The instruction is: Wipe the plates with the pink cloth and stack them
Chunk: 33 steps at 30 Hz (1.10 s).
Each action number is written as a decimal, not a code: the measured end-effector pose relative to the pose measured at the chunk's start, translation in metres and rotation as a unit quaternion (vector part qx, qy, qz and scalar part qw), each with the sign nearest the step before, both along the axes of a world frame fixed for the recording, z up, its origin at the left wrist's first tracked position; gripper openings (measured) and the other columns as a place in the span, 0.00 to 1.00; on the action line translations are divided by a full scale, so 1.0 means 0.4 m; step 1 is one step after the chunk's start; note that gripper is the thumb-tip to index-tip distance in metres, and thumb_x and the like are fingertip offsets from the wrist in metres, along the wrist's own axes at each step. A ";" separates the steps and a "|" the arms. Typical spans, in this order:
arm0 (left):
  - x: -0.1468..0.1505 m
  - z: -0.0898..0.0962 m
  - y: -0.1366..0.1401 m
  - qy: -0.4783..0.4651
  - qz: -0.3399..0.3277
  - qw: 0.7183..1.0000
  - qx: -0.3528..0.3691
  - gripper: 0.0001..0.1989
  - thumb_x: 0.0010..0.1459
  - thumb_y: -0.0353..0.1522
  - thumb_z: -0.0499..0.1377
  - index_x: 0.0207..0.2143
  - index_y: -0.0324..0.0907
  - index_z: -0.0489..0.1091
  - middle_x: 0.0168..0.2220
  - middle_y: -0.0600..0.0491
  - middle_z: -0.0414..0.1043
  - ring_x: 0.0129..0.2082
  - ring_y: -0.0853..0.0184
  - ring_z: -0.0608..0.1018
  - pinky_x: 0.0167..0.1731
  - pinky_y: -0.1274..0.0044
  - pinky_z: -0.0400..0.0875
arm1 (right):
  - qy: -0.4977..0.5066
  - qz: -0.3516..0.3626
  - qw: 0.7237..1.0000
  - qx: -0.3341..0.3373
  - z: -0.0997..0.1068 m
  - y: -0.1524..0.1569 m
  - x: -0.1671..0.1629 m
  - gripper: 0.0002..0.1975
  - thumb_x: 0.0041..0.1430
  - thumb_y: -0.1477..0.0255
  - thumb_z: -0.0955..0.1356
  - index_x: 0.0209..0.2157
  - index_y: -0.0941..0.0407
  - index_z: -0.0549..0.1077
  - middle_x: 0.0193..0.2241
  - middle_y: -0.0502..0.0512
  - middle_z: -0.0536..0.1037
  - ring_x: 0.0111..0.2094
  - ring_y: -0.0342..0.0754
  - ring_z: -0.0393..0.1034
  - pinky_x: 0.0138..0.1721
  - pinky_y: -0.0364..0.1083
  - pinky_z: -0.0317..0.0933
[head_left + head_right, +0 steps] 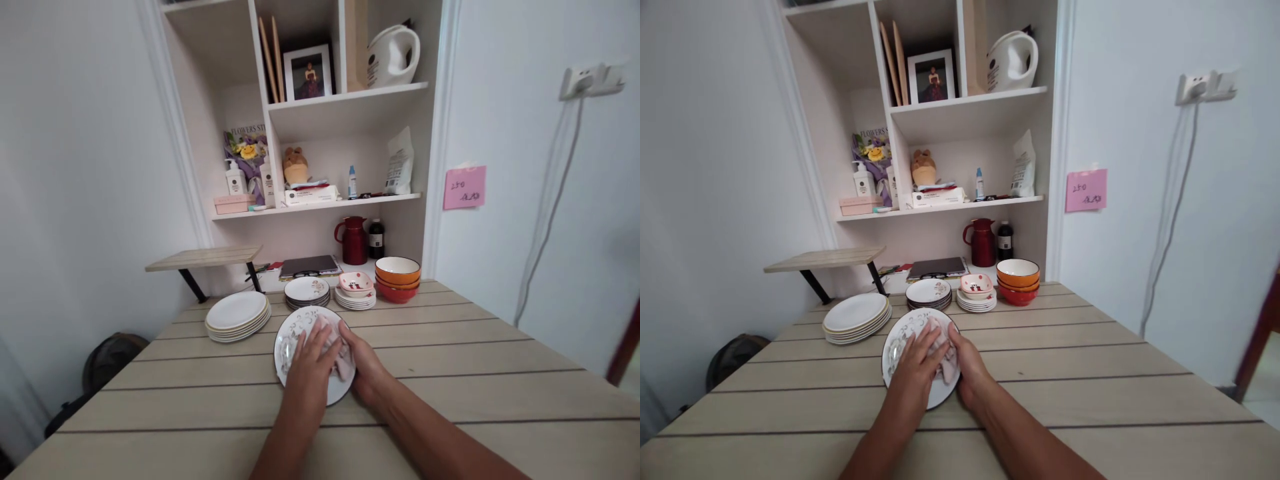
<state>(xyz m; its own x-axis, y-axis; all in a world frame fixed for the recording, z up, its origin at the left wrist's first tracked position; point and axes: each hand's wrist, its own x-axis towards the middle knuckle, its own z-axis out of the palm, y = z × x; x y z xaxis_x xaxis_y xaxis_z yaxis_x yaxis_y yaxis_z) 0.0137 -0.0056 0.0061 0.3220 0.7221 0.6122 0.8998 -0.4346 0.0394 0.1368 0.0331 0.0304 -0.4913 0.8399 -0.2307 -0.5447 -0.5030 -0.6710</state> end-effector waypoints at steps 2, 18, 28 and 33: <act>0.001 0.007 -0.002 -0.005 0.051 0.999 0.002 0.29 0.57 0.20 0.51 0.57 0.52 0.66 0.62 0.50 0.62 0.64 0.56 0.61 0.61 0.52 0.54 | 0.003 -0.005 1.000 -0.003 -0.002 -0.001 -0.005 0.26 0.60 0.58 0.65 0.49 0.64 0.73 0.38 0.66 0.82 0.37 0.56 0.78 0.43 0.52 0.69; 0.026 -0.023 -0.008 -0.002 -0.026 0.999 -0.040 0.28 0.55 0.20 0.51 0.57 0.44 0.67 0.62 0.46 0.62 0.63 0.56 0.62 0.58 0.59 0.64 | 0.021 -0.054 0.997 -0.046 -0.023 0.039 0.025 0.29 0.60 0.54 0.61 0.46 0.65 0.73 0.33 0.68 0.82 0.39 0.59 0.77 0.42 0.55 0.70; 0.023 0.001 -0.018 -0.021 0.137 0.985 -0.101 0.31 0.60 0.23 0.50 0.63 0.52 0.56 0.67 0.54 0.50 0.67 0.56 0.54 0.61 0.56 0.56 | -0.012 -0.105 0.994 -0.014 -0.030 0.030 -0.002 0.24 0.59 0.57 0.65 0.48 0.62 0.74 0.36 0.61 0.83 0.38 0.54 0.78 0.41 0.50 0.70; 0.023 -0.005 -0.018 0.008 0.266 0.959 -0.093 0.28 0.61 0.26 0.52 0.64 0.47 0.56 0.66 0.49 0.52 0.64 0.52 0.60 0.60 0.56 0.58 | -0.029 -0.120 0.992 -0.010 -0.032 0.026 -0.009 0.24 0.56 0.57 0.67 0.47 0.61 0.74 0.39 0.61 0.83 0.38 0.55 0.78 0.41 0.51 0.70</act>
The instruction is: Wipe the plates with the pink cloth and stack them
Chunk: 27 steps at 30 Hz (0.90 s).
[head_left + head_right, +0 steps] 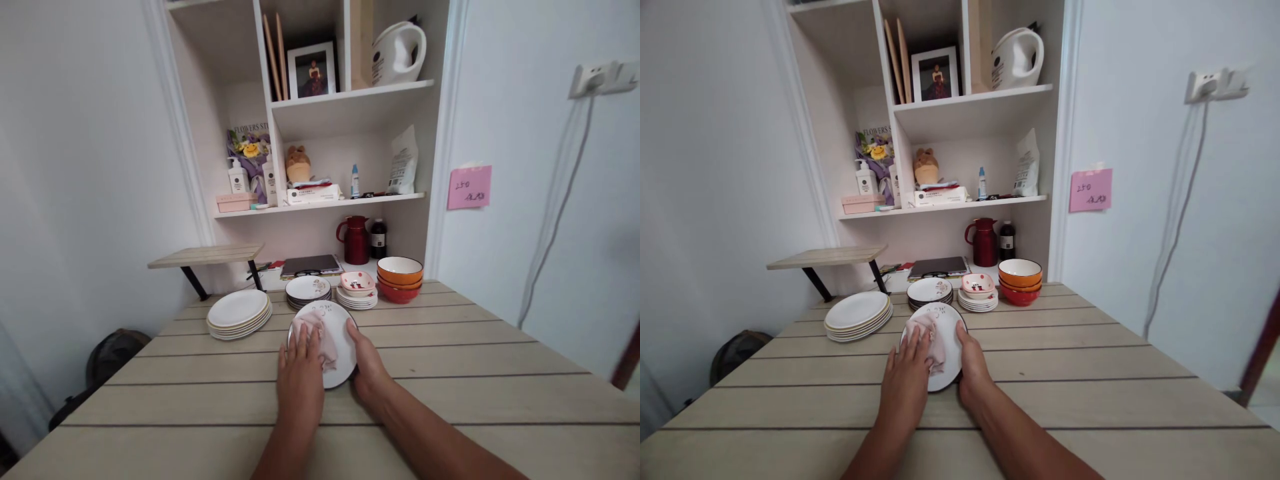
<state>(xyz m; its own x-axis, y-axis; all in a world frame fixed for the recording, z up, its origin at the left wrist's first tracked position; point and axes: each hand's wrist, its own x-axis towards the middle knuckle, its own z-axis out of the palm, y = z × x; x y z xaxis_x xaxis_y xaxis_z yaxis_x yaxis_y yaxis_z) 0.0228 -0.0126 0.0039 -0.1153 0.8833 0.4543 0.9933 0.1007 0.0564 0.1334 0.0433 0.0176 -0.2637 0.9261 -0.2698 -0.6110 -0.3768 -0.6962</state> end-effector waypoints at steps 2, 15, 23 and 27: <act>0.005 -0.002 -0.001 0.014 0.006 1.000 -0.005 0.27 0.62 0.26 0.52 0.63 0.42 0.58 0.65 0.44 0.54 0.63 0.51 0.62 0.59 0.59 0.61 | 0.002 -0.006 1.000 -0.003 -0.002 0.002 0.000 0.24 0.56 0.57 0.67 0.47 0.61 0.74 0.39 0.61 0.83 0.39 0.55 0.78 0.42 0.51 0.70; 0.002 0.005 -0.005 -0.041 -0.219 0.973 -0.063 0.33 0.58 0.20 0.46 0.64 0.49 0.54 0.68 0.56 0.45 0.68 0.60 0.50 0.62 0.61 0.55 | 0.006 0.033 0.999 -0.016 0.002 0.019 0.023 0.25 0.60 0.56 0.63 0.45 0.62 0.75 0.36 0.64 0.83 0.38 0.55 0.78 0.42 0.52 0.69; 0.001 0.020 -0.011 -0.030 -0.055 0.998 -0.023 0.30 0.62 0.26 0.48 0.65 0.50 0.51 0.68 0.55 0.44 0.67 0.56 0.52 0.62 0.57 0.54 | -0.011 0.056 0.998 0.006 0.013 -0.005 0.008 0.23 0.58 0.58 0.67 0.46 0.62 0.75 0.39 0.63 0.82 0.36 0.55 0.78 0.42 0.52 0.69; -0.007 0.007 -0.005 -0.004 0.035 0.999 0.002 0.25 0.64 0.28 0.49 0.63 0.45 0.57 0.67 0.48 0.51 0.64 0.51 0.60 0.59 0.52 0.56 | -0.018 0.042 0.999 -0.008 0.011 -0.006 0.004 0.24 0.56 0.58 0.68 0.46 0.62 0.75 0.37 0.63 0.83 0.37 0.55 0.78 0.44 0.52 0.68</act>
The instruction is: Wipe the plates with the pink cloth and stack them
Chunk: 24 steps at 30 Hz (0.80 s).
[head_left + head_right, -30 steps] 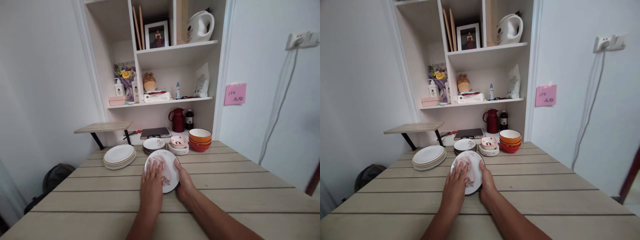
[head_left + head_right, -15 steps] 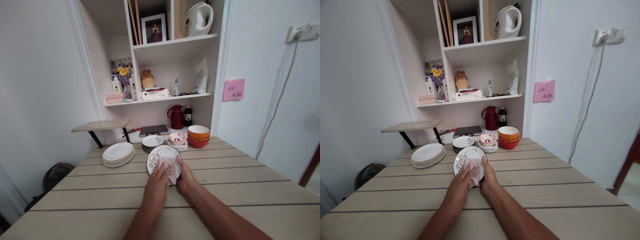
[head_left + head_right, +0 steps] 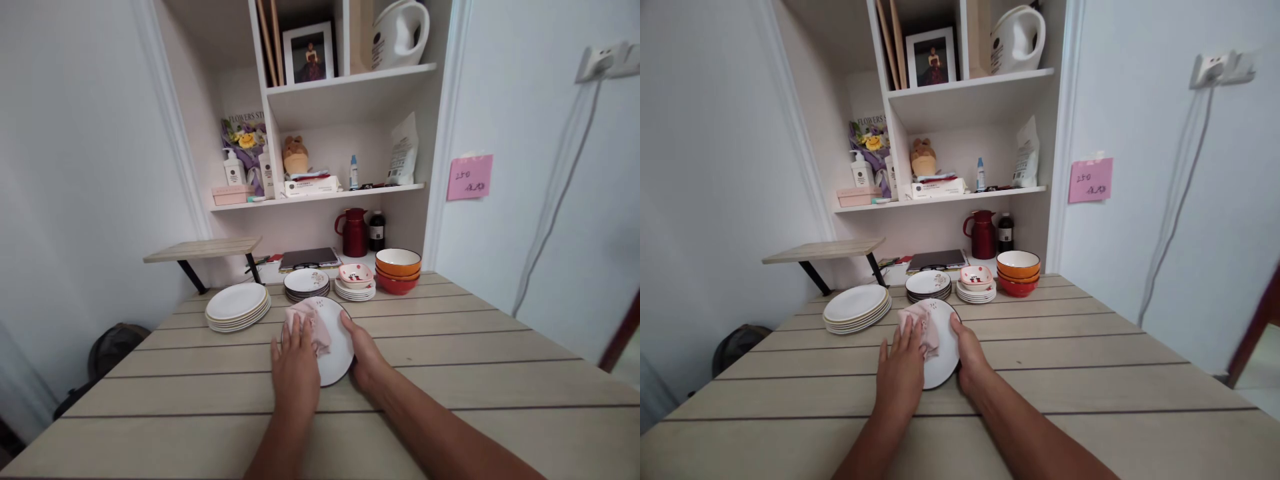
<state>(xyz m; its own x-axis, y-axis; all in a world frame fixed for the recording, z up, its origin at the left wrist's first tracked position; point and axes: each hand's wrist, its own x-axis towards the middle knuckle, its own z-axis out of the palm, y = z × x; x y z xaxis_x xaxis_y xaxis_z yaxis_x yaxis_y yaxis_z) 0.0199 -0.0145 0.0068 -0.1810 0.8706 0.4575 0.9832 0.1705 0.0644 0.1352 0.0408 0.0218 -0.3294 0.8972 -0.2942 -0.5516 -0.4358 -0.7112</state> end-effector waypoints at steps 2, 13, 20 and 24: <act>-0.001 -0.007 0.003 0.014 -0.003 1.000 0.009 0.24 0.63 0.28 0.49 0.61 0.41 0.60 0.65 0.44 0.55 0.62 0.51 0.63 0.59 0.54 0.58 | 0.000 -0.019 1.000 -0.011 -0.002 0.006 0.003 0.24 0.57 0.58 0.67 0.47 0.61 0.74 0.36 0.62 0.83 0.37 0.54 0.78 0.45 0.52 0.68; 0.024 -0.005 0.002 -0.035 -0.254 0.967 -0.006 0.23 0.62 0.27 0.49 0.59 0.43 0.64 0.64 0.51 0.57 0.65 0.60 0.58 0.62 0.61 0.57 | 0.031 0.004 0.999 -0.036 0.004 0.025 0.026 0.25 0.61 0.57 0.62 0.46 0.64 0.73 0.33 0.64 0.83 0.37 0.55 0.78 0.43 0.52 0.69; 0.020 -0.003 -0.004 -0.065 -0.193 0.979 0.014 0.24 0.65 0.32 0.45 0.63 0.52 0.57 0.66 0.57 0.52 0.67 0.62 0.53 0.65 0.56 0.46 | 0.023 0.040 0.999 0.002 0.009 -0.003 0.010 0.22 0.60 0.60 0.65 0.47 0.63 0.74 0.35 0.63 0.83 0.38 0.54 0.78 0.45 0.50 0.68; -0.004 -0.034 0.014 -0.043 -0.075 0.995 0.057 0.27 0.64 0.31 0.47 0.65 0.48 0.53 0.68 0.53 0.48 0.68 0.58 0.51 0.63 0.52 0.44 | -0.003 0.024 1.000 0.000 0.003 -0.004 0.007 0.24 0.57 0.58 0.66 0.47 0.63 0.74 0.36 0.64 0.83 0.38 0.55 0.78 0.44 0.51 0.69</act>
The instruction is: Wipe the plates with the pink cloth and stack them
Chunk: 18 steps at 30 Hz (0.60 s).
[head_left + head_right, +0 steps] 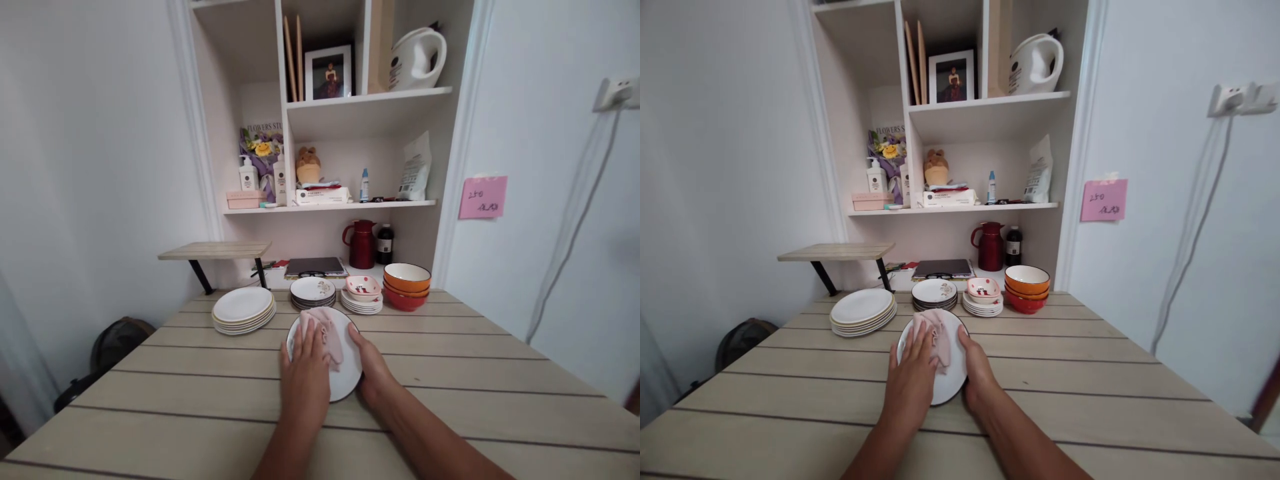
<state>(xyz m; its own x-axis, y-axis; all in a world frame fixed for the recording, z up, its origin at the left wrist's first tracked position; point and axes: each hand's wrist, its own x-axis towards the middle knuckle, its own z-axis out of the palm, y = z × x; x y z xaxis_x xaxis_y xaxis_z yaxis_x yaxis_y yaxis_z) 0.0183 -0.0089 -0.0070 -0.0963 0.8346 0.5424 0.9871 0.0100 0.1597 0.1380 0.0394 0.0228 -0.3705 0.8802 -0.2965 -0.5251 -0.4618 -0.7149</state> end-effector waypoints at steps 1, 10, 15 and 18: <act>-0.005 -0.004 0.002 0.005 0.018 1.000 0.001 0.27 0.63 0.30 0.47 0.65 0.47 0.53 0.68 0.52 0.48 0.68 0.57 0.51 0.63 0.52 0.44 | -0.007 -0.013 1.000 -0.005 -0.003 0.002 0.000 0.25 0.57 0.58 0.67 0.47 0.62 0.74 0.36 0.63 0.83 0.38 0.55 0.78 0.44 0.52 0.69; 0.019 0.020 -0.012 0.020 -0.061 0.998 -0.029 0.21 0.62 0.28 0.49 0.57 0.38 0.67 0.61 0.46 0.63 0.64 0.56 0.60 0.62 0.59 0.54 | 0.006 -0.103 0.994 -0.028 -0.020 0.046 0.029 0.26 0.57 0.56 0.65 0.52 0.57 0.69 0.37 0.59 0.83 0.41 0.56 0.78 0.45 0.54 0.69; 0.033 0.029 -0.018 -0.005 -0.165 0.986 -0.034 0.20 0.63 0.28 0.48 0.55 0.43 0.69 0.62 0.51 0.62 0.65 0.61 0.59 0.64 0.61 0.52 | 0.026 -0.061 0.998 -0.003 -0.014 0.042 0.032 0.24 0.58 0.56 0.65 0.46 0.61 0.73 0.37 0.63 0.83 0.43 0.57 0.77 0.47 0.53 0.68; 0.032 0.047 -0.024 -0.032 -0.166 0.984 -0.049 0.21 0.63 0.28 0.47 0.57 0.45 0.67 0.63 0.54 0.60 0.65 0.62 0.57 0.64 0.61 0.52 | 0.023 -0.035 0.999 0.017 -0.013 0.032 0.021 0.22 0.58 0.59 0.66 0.45 0.62 0.75 0.37 0.63 0.83 0.42 0.56 0.77 0.47 0.52 0.68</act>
<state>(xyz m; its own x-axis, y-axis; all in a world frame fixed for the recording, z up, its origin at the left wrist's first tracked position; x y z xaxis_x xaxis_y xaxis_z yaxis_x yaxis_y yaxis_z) 0.0310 -0.0184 0.0117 0.1595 0.8742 0.4586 0.9263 -0.2932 0.2368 0.1464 0.0523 0.0176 -0.3211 0.9133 -0.2507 -0.5875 -0.3997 -0.7036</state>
